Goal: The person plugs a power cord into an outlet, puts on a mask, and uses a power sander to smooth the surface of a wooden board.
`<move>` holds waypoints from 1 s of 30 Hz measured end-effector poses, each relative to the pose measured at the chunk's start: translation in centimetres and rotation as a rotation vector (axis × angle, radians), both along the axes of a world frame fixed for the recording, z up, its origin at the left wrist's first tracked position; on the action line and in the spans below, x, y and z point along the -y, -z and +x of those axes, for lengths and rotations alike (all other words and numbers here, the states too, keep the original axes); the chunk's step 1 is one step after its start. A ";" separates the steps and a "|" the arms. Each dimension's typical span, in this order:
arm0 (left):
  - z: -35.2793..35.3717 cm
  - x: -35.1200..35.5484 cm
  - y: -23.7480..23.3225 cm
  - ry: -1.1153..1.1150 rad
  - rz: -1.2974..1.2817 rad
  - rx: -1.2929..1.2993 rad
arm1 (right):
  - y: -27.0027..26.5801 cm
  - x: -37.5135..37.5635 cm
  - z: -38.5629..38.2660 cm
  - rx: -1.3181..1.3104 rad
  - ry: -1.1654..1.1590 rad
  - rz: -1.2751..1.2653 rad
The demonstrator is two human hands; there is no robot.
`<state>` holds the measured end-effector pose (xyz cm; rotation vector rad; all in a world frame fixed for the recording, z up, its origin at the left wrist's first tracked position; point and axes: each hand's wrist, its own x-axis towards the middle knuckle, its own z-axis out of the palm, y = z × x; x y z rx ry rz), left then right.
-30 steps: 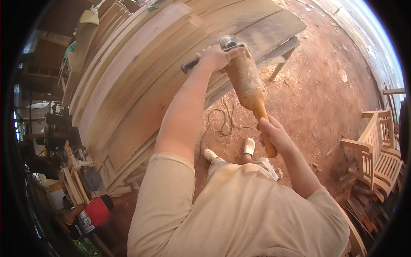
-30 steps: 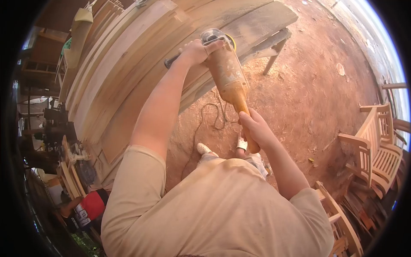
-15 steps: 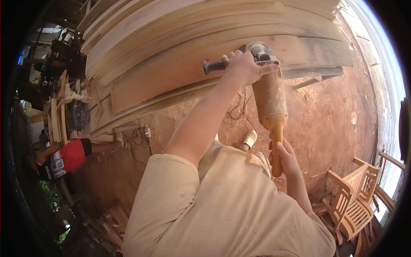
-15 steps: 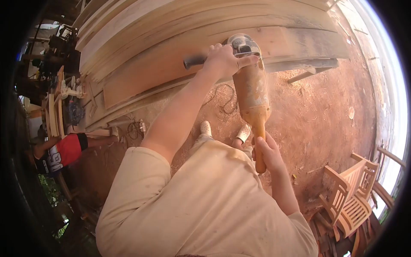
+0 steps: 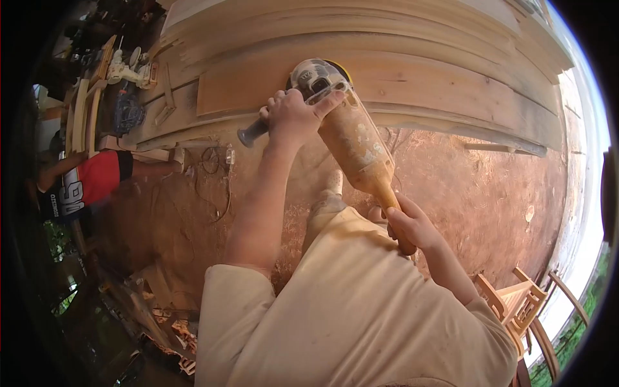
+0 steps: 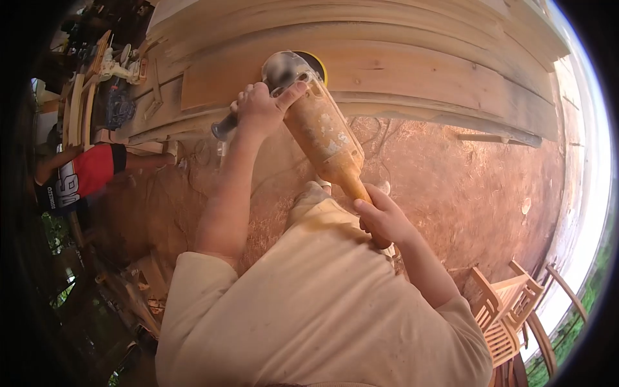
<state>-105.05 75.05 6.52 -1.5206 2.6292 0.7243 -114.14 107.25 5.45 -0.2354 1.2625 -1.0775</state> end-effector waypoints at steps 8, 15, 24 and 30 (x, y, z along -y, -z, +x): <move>11.7 10.3 -0.1 -0.225 0.077 -0.062 | -0.1 12.0 4.9 -0.092 -0.313 0.005; 19.1 20.1 2.3 -0.323 0.157 -0.246 | 0.4 20.9 8.5 -0.146 -0.413 -0.085; 13.9 23.2 0.7 -0.111 0.451 -0.367 | 1.2 22.3 7.5 -0.198 -0.322 -0.087; 4.8 15.7 -0.1 -0.120 0.311 -0.233 | 0.6 14.5 2.9 -0.166 -0.212 -0.021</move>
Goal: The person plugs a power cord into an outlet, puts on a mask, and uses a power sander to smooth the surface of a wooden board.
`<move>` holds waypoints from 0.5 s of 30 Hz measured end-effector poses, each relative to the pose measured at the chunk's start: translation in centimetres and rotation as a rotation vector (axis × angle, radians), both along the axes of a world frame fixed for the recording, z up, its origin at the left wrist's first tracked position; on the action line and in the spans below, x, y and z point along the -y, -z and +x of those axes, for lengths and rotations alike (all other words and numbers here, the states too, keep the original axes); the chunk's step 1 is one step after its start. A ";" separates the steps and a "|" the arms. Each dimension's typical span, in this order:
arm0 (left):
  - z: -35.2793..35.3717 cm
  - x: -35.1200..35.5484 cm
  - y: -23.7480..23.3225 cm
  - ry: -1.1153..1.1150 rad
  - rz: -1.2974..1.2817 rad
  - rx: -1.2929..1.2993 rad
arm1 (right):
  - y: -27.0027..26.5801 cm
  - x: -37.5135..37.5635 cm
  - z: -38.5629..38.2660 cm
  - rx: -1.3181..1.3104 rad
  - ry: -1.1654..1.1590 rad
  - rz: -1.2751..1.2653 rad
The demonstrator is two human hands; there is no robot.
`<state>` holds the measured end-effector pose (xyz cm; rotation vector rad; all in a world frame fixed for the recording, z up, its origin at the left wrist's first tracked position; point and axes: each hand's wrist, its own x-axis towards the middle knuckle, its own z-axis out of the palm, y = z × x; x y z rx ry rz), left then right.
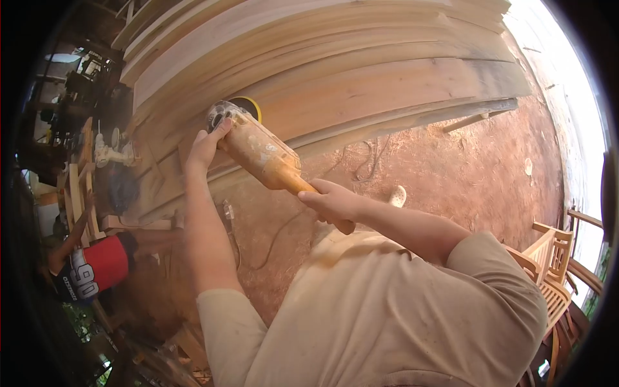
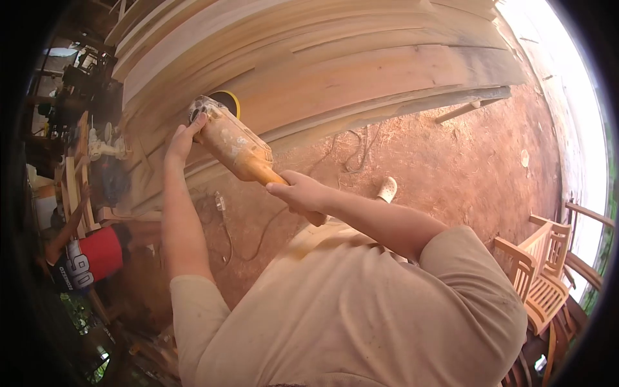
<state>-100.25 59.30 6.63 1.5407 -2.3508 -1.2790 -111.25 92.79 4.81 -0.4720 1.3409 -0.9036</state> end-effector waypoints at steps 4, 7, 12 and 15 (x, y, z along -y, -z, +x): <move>-7.3 -4.6 -0.5 0.121 0.047 -0.031 | -0.8 -5.7 -3.7 0.002 0.088 0.029; -13.2 -8.8 -0.6 0.205 0.058 -0.035 | -0.6 -10.2 -6.8 -0.021 0.143 0.023; -22.5 -15.3 -0.7 0.338 0.077 0.023 | -0.1 -17.2 -11.4 0.036 0.292 0.050; -28.4 -19.0 -0.1 0.407 -0.014 0.057 | -1.0 -21.1 -14.2 0.036 0.399 0.034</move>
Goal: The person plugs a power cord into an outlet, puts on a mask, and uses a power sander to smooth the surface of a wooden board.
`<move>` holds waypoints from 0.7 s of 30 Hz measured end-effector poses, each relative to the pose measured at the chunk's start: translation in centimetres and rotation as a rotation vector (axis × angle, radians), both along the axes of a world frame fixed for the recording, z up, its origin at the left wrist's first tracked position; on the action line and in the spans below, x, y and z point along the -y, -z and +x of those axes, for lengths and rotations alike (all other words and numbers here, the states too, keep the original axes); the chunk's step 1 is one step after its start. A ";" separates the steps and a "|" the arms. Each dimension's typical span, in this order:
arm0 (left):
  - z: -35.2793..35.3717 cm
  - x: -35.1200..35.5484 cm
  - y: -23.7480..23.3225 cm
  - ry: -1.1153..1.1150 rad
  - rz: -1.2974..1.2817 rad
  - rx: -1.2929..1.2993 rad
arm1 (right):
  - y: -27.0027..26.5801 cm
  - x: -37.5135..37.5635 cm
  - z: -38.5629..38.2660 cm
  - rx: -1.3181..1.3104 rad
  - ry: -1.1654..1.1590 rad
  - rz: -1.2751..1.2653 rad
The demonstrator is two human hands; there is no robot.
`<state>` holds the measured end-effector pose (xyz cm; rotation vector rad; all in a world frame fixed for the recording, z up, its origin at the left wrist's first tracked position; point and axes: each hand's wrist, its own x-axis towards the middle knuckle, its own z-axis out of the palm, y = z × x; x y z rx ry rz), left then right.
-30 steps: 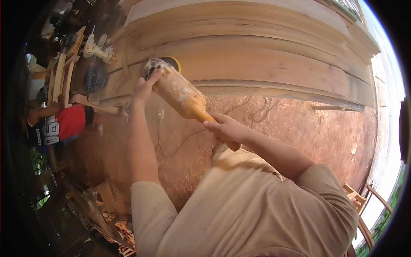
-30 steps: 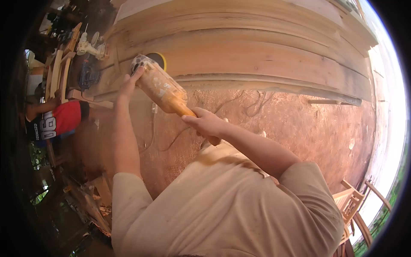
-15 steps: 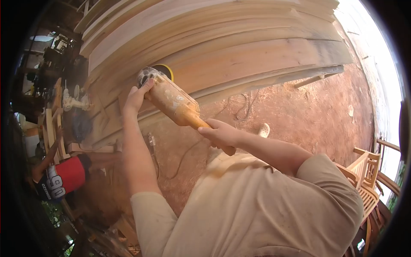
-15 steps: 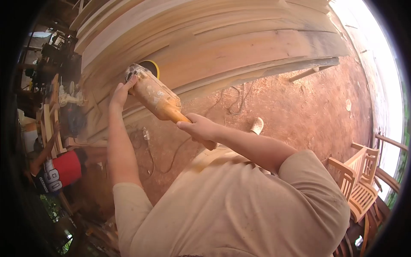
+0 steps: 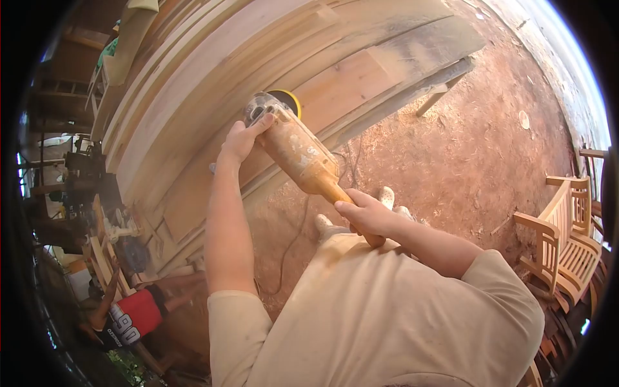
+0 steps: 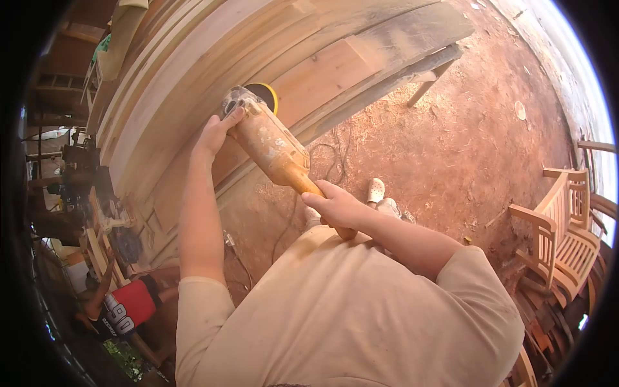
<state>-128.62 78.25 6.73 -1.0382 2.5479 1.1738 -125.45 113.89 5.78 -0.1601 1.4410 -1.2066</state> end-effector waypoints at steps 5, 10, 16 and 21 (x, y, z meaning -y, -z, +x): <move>-9.2 -5.1 1.3 0.088 -0.070 0.003 | -1.1 -4.2 -3.5 -0.024 0.165 0.025; -16.2 -11.6 -1.3 0.286 0.055 0.064 | 0.6 -7.9 -5.2 -0.050 0.353 -0.010; -20.3 -14.5 -0.6 0.481 -0.107 0.070 | -0.1 -9.8 -6.1 -0.019 0.477 -0.054; -16.9 -15.5 -3.2 0.511 -0.142 0.093 | 0.6 -10.0 -4.7 0.102 0.481 -0.017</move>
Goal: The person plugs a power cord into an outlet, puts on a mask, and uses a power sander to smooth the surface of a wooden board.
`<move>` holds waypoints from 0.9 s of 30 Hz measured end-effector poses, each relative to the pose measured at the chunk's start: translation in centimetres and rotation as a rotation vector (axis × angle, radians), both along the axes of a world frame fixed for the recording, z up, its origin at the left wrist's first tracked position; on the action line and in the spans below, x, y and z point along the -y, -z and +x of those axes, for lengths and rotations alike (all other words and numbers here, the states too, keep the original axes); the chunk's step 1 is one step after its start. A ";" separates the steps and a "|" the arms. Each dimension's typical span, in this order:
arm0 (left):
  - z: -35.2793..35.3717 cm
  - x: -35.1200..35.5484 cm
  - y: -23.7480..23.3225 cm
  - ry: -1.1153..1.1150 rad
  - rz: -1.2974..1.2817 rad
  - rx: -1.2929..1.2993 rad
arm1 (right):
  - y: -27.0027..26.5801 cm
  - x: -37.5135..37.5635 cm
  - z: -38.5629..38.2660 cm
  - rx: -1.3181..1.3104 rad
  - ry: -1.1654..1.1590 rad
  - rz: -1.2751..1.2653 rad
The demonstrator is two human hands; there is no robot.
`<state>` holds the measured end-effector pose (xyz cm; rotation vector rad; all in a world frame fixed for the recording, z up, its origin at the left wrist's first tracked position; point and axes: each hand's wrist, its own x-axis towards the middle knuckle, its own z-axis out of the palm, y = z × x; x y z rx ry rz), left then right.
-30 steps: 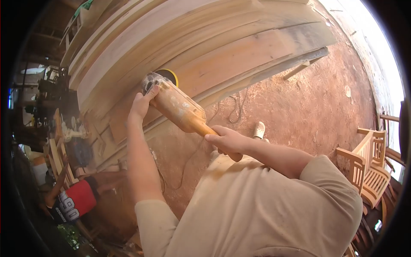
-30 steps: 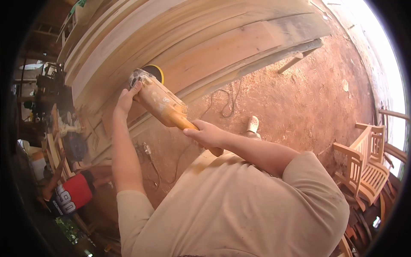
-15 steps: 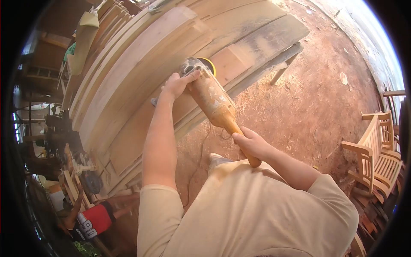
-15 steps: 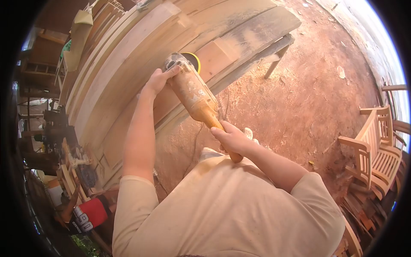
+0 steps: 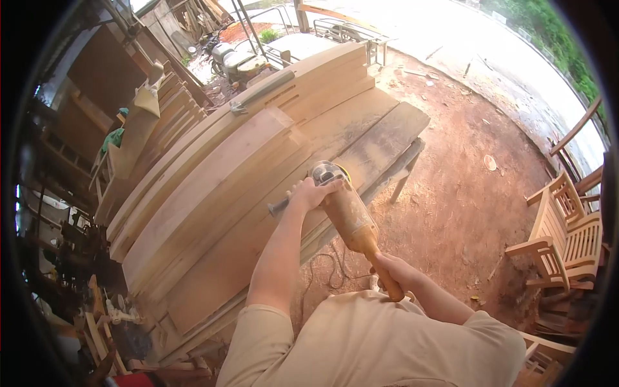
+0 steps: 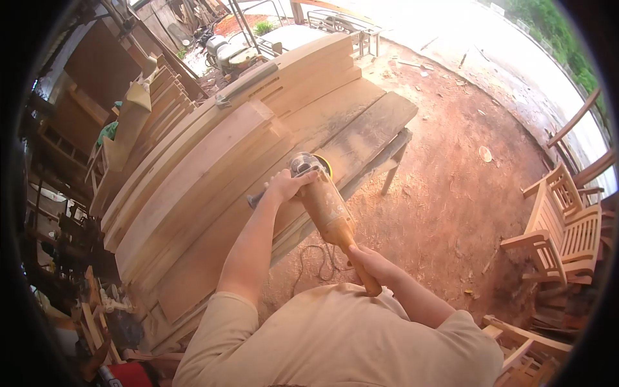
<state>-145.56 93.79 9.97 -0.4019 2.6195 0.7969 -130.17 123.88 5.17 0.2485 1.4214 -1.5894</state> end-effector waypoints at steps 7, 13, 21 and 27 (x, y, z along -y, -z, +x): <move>8.7 3.0 1.8 -0.099 -0.087 -0.122 | -0.5 0.8 2.7 0.048 -0.107 0.073; 19.8 14.4 0.8 0.054 0.003 0.218 | -2.2 4.0 5.1 -0.137 -0.418 0.044; 32.2 16.0 4.2 -0.555 0.210 0.061 | -1.9 8.6 2.1 -0.145 -0.777 0.042; 28.5 10.7 5.1 -0.612 0.317 -0.036 | -3.7 4.7 -5.7 -0.257 -0.984 0.120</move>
